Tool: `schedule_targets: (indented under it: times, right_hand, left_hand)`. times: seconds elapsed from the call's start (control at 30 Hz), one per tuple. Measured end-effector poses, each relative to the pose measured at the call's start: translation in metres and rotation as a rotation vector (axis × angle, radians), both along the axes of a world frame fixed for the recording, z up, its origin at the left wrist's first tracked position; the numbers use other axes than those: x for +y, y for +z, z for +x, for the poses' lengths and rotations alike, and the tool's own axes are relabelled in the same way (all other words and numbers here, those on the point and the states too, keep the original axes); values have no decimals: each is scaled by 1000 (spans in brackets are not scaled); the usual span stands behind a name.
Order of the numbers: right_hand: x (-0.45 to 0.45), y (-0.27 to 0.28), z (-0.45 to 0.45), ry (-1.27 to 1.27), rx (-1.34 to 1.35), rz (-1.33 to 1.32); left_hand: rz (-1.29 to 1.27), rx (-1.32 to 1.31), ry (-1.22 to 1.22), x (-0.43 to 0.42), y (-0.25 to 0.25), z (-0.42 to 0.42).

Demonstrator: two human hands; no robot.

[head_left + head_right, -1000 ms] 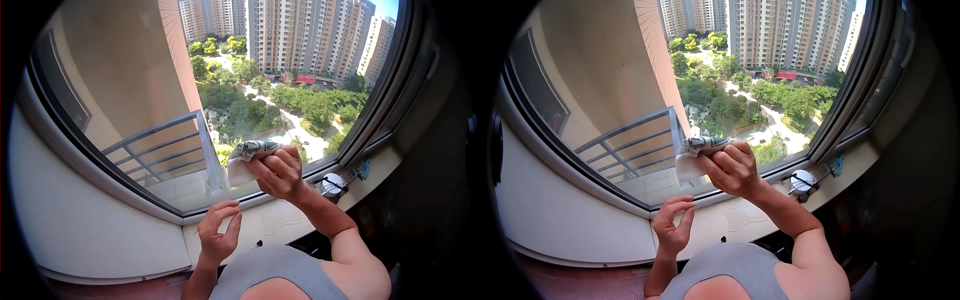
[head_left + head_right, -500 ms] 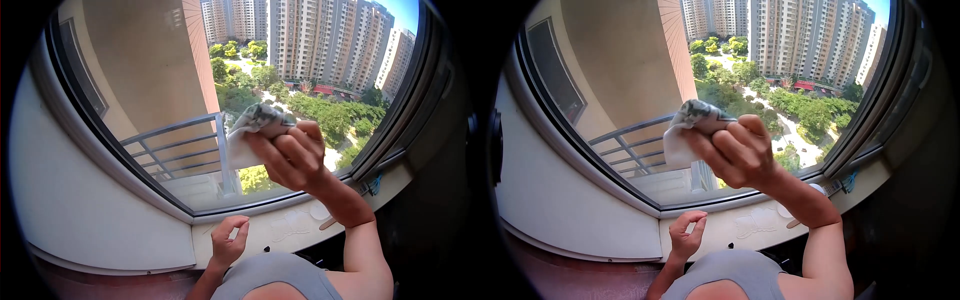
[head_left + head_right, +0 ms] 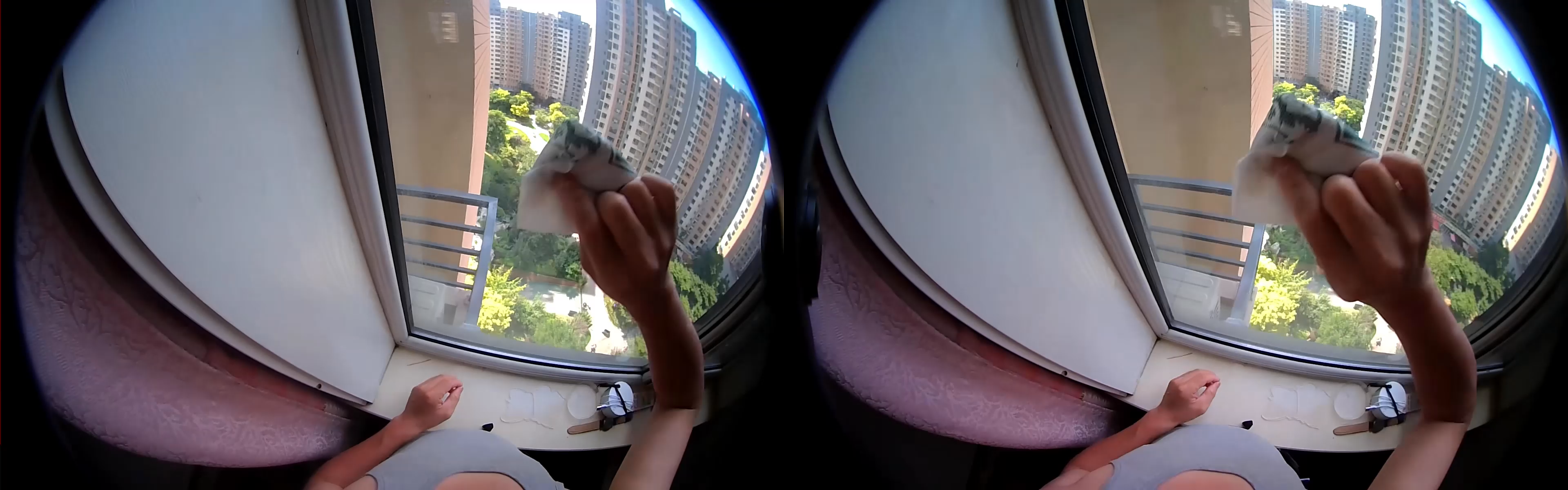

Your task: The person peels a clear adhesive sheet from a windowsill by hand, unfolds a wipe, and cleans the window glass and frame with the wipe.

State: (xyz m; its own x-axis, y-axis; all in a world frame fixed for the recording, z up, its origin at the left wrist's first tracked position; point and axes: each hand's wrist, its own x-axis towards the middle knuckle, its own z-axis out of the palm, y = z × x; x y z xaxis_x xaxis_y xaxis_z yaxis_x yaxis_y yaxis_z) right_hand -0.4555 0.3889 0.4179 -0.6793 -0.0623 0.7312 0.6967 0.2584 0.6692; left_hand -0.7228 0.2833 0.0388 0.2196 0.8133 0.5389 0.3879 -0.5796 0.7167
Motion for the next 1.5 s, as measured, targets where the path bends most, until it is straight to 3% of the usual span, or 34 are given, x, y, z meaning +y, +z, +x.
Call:
schedule_targets:
  times: [0.07, 0.13, 0.17, 0.23, 0.3, 0.37, 0.47, 0.6, 0.7, 0.73, 0.77, 0.8, 0.9, 0.97, 1.07, 1.13, 1.17, 1.23, 1.27, 1.33, 1.43, 1.5]
  right_hand:
    - [9, 84, 22, -71, 3, 208]
    - [28, 140, 51, 89, 161, 56]
    - [37, 158, 61, 25, 74, 125]
    - [37, 136, -24, 215, 246, 161]
    - [34, 100, -59, 95, 64, 247]
    - [48, 35, -89, 172, 14, 118]
    - [41, 21, -87, 229, -192, -30]
    - [46, 150, -71, 99, -197, 192]
    - [42, 212, -71, 103, 60, 282]
    - [58, 196, -75, 144, 67, 381]
    - [80, 165, -65, 65, -2, 271]
    - [62, 137, -95, 131, -99, 301]
    - [55, 39, -110, 168, -271, 45]
    - [46, 39, -102, 165, -460, 7]
    - [58, 112, -103, 134, -467, 200]
    - [69, 184, -84, 12, -232, 112]
    - [33, 213, -93, -51, -71, 201]
    - [47, 233, -82, 55, 13, 294]
    - [49, 217, -89, 44, 12, 297]
    - [59, 133, -116, 139, -13, 238]
    - [31, 2, -109, 147, -420, -68]
    - [8, -28, -77, 77, -521, -214]
  left_hand:
    - [-33, 11, 46, -8, -20, -11]
    - [-74, 28, 72, -15, -27, -12]
    - [-26, 7, 85, -16, -26, -10]
    - [24, -7, 86, -14, -26, -9]
    - [12, -9, 80, -10, -27, -9]
    - [-23, -50, 79, -10, -30, -10]
    - [-54, -79, 69, -8, -38, -11]
    - [-55, -57, 67, -4, -39, -9]
    - [-87, -56, 57, -9, -32, -10]
    - [-102, -66, 47, -8, -28, -12]
    - [-101, -69, 45, -8, -27, -13]
    - [-119, -70, 45, -9, -28, -14]
    - [-125, -86, 40, -8, -32, -9]
    - [-113, -76, 39, -7, -35, -12]
    - [-177, -76, 39, -8, -35, -12]
    - [-142, -69, 45, -8, -34, -12]
    - [-148, -67, 37, -8, -35, -12]
    - [-128, -54, 40, -7, -37, -11]
    - [-125, -52, 29, -6, -37, -12]
    - [-97, -57, 40, -5, -37, -12]
    - [-144, -79, 15, -6, -34, -14]
    - [-146, -69, -25, -9, -37, -17]
